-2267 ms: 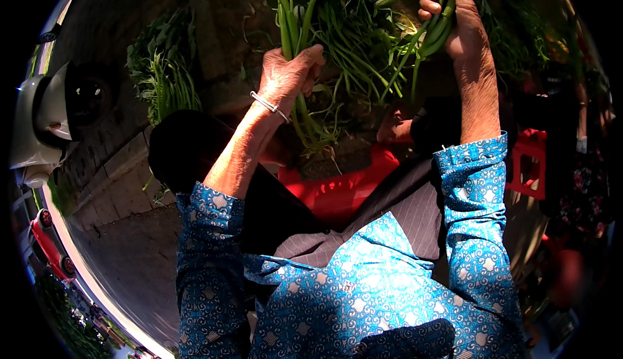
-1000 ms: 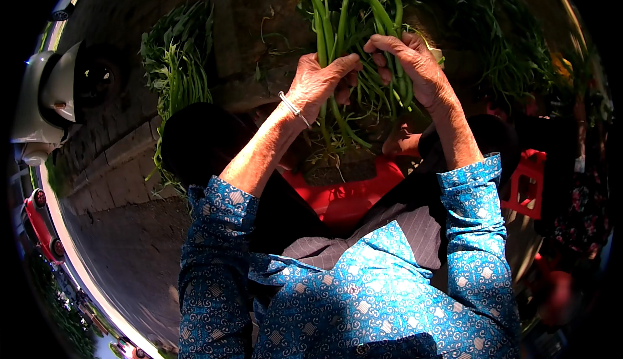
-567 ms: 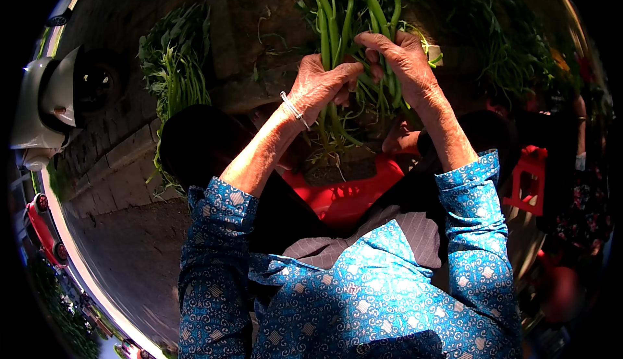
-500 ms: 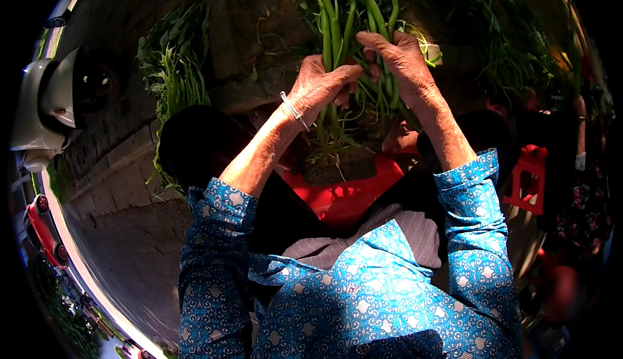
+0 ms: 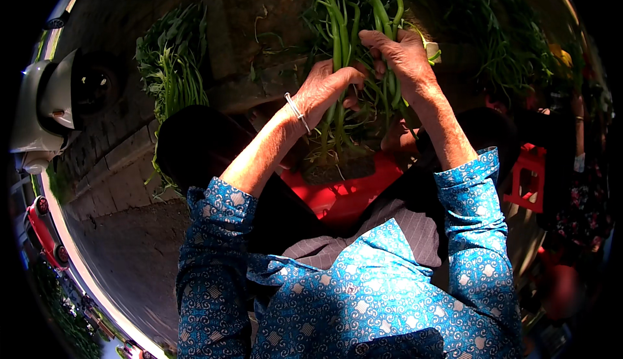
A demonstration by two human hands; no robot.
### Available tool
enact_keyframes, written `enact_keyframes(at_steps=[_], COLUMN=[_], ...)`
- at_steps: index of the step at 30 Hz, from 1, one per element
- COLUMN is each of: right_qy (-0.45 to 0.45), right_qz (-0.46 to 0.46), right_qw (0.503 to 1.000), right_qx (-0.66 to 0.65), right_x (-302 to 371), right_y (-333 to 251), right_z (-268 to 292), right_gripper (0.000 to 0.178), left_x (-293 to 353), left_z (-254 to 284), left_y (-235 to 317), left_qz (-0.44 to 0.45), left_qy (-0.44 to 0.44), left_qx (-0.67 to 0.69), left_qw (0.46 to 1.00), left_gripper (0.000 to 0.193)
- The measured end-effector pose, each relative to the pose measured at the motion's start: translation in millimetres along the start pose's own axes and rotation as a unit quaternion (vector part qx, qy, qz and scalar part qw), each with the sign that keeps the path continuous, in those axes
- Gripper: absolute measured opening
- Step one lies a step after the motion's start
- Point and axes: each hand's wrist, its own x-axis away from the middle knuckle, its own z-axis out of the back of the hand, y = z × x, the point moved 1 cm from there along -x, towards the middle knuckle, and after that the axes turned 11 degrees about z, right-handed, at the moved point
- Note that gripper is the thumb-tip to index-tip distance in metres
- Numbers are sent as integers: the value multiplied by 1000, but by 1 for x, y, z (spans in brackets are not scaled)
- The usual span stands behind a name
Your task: The person sorts bunches of green leafy vegetables by hand, removing stems and separating leaves while sitting on a low stool outdoors.
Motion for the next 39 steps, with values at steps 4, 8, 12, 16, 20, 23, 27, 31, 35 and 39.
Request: enact_keyframes(at_steps=[4,8,12,16,20,23,27,31,35,39], right_qy=[-62,-75,-40,0,-4,-26,-19,-9,-17,4], right_qz=[-26,-46,-58,-27,-11,-47,-96,12,29,6], right_qw=[997,996,997,999,998,991,984,992,990,984], right_qx=[37,33,18,-25,-56,-120,-148,-122,-138,-179], right_x=[5,5,4,6,4,5,9,6,13,11], right_y=[2,4,11,9,15,19,9,11,-5,6], right_z=[-6,-4,-4,-8,-10,-9,-9,-13,-17,-11], right_gripper=[25,22,21,19,18,17,16,16,14,15], left_x=[-6,-6,-9,-11,-18,-13,-9,-10,-16,-15], left_z=[-5,-4,0,0,10,6,-1,3,14,21], left_y=[1,1,-1,1,-3,-8,-4,-4,-8,-10], left_qz=[-53,-44,-37,-14,-47,-23,-23,-21,-2,16], left_qy=[7,-6,-26,-55,-101,-7,28,12,-15,34], left_qx=[-51,-71,-21,166,160,96,62,119,174,205], left_qw=[997,997,999,985,981,995,997,993,985,978], left_gripper=[20,21,23,32,37,33,31,30,31,23])
